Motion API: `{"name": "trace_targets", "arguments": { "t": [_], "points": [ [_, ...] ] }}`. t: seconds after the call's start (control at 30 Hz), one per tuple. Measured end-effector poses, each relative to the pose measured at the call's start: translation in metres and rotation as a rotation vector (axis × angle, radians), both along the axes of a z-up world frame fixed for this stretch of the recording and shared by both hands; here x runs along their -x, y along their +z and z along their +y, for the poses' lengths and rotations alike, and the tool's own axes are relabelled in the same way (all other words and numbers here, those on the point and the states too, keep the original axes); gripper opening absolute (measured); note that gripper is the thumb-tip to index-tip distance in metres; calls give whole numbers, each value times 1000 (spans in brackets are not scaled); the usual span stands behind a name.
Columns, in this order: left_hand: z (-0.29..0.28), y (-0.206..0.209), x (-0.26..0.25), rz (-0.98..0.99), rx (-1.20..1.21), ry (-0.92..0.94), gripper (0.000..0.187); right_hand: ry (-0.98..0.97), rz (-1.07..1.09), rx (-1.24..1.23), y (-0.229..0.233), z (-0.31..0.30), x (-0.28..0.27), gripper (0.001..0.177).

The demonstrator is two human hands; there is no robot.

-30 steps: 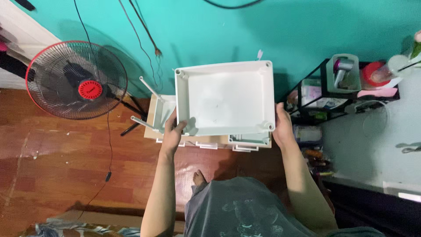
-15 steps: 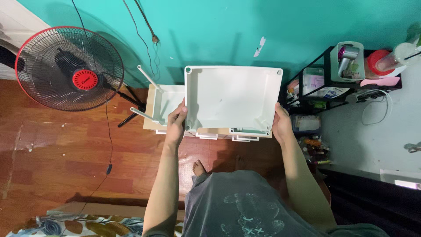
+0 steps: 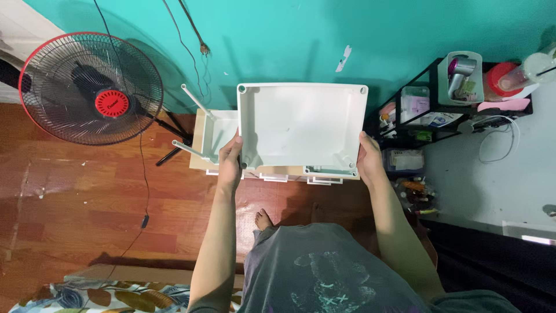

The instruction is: The person assembles a white plastic storage unit by inserting vertical support poles into the corners of the base and then placing a drawer tray on top. The person repeats this process to stack a second drawer unit on top of the first.

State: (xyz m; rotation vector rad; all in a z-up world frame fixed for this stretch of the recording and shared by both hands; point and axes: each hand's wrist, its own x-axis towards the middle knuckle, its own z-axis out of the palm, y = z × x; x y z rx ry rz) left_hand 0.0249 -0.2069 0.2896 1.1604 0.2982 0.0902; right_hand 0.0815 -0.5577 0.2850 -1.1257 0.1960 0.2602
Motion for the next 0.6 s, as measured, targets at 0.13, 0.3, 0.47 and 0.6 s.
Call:
{"name": "trace_targets", "arguments": {
  "t": [0.13,0.3,0.47,0.6],
  "points": [
    [2,3,0,145,-63,32,54,12,-52,-32,3,5,-2,48],
    [4,5,-5,103,-18,59,50,9,-60,-34,1,8,-5,46],
    [7,-2,-8,94,5,71,44,24,-96,-71,-1,10,-8,42],
    [9,-8,-12,36,79,71,39,31,-105,-61,2,11,-7,43]
  ]
}}
